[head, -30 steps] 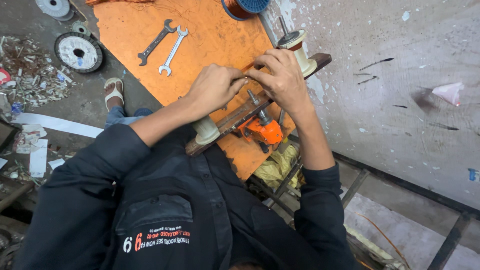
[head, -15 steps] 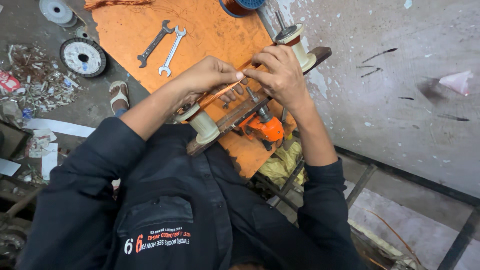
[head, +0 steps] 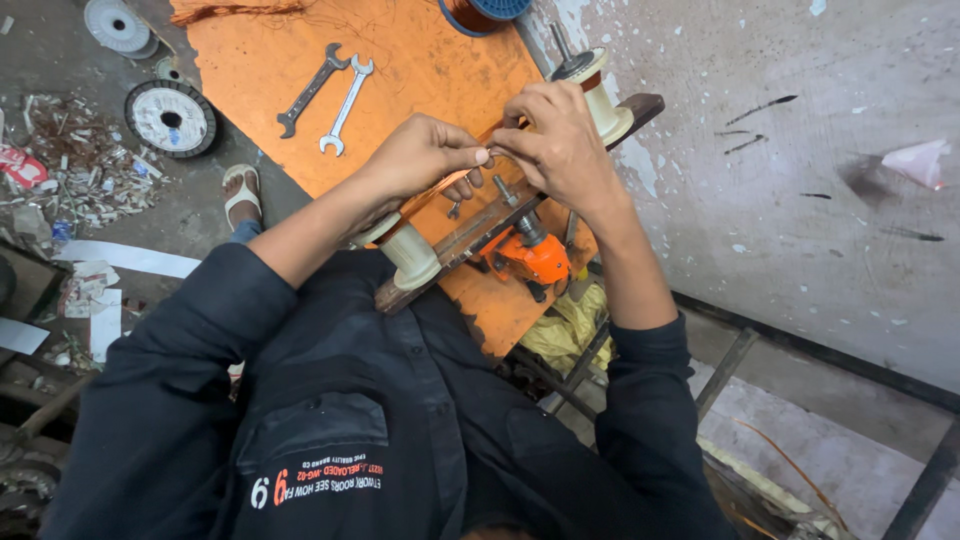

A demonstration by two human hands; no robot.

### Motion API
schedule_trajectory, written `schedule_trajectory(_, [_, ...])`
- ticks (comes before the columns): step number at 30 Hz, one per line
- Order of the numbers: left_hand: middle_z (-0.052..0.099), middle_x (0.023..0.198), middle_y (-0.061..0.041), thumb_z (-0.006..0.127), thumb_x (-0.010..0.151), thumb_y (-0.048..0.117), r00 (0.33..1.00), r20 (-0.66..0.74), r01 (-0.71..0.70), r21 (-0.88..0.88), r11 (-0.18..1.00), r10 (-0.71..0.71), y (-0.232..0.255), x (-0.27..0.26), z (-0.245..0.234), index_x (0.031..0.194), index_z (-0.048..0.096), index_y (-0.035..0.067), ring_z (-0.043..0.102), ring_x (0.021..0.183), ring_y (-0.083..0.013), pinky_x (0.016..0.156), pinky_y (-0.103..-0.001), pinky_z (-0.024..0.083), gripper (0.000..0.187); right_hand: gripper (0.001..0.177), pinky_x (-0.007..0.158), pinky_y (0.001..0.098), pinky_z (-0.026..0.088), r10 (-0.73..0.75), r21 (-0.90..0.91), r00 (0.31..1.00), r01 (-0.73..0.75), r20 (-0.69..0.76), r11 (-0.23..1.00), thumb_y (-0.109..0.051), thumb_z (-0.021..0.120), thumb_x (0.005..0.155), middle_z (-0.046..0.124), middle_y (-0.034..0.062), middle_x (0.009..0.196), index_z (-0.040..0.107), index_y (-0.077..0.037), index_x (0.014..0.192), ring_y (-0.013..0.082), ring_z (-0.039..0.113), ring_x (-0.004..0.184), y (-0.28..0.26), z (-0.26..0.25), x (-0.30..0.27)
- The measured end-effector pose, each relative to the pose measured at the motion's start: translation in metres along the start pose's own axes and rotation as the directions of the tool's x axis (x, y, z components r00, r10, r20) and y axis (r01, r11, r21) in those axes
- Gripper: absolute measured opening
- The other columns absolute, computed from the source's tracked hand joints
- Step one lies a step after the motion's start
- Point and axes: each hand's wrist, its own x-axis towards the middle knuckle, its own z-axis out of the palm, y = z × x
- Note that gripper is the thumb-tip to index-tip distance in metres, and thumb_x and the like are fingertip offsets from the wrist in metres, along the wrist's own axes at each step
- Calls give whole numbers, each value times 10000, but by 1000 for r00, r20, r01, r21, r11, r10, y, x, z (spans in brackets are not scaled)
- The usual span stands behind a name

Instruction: The person sets up a manual wire-winding jig, measures the spacing between spools, and uses a wrench to tighten the assembly. They then operate the crank to wind copper wire onto a bobbin and inspect the wound coil.

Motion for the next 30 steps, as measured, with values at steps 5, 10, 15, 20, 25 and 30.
schedule_trajectory(5, [743,805,-81,733,941,230,995,62,93,-151,984,-84,-7,6,-4,1025,749,8,716,664,-146,596,-261,582,237,266,1030,457,418,2,5,1000,-2,-19,1000,-162,848,860,654,59,1175,800,-120,1118,297,568,1195,0,-3,-5])
schedule_trajectory(10, [747,818,-88,753,917,253,990,101,119,-170,978,-103,-5,8,-5,1033,756,14,720,677,-152,606,-258,587,266,305,1048,447,430,-11,-81,999,8,-38,997,-86,827,797,662,36,1178,805,-164,1091,278,581,1206,1,-2,-9])
schedule_trajectory(15, [769,822,-65,702,947,310,1000,10,-29,99,995,28,7,-7,2,1007,756,21,739,685,-133,616,-274,608,300,323,1033,460,435,19,19,999,-18,-34,1000,-63,824,731,638,61,1123,787,-111,1049,292,583,1191,2,2,-9])
schedule_trajectory(20, [758,732,-89,717,949,269,930,-103,-217,621,753,353,16,-18,16,991,792,36,738,640,-161,640,-334,569,248,288,1034,454,420,28,23,1000,-28,-5,999,-74,839,752,633,58,1111,786,-111,1032,293,574,1191,0,-2,-6])
schedule_trajectory(25, [768,752,-74,720,936,250,942,-149,-185,520,834,302,13,-15,19,993,794,37,752,644,-128,617,-298,583,232,214,1057,455,401,17,87,1000,-14,-25,996,-113,861,829,628,67,1143,789,-115,1031,297,552,1218,1,-6,-3])
schedule_trajectory(30, [768,805,-43,706,951,226,996,-73,-40,145,989,51,9,-9,11,997,766,1,716,651,-97,603,-251,591,238,203,1062,443,420,70,73,997,-71,15,995,-89,843,794,616,57,1096,800,-95,992,279,568,1192,-3,-9,3])
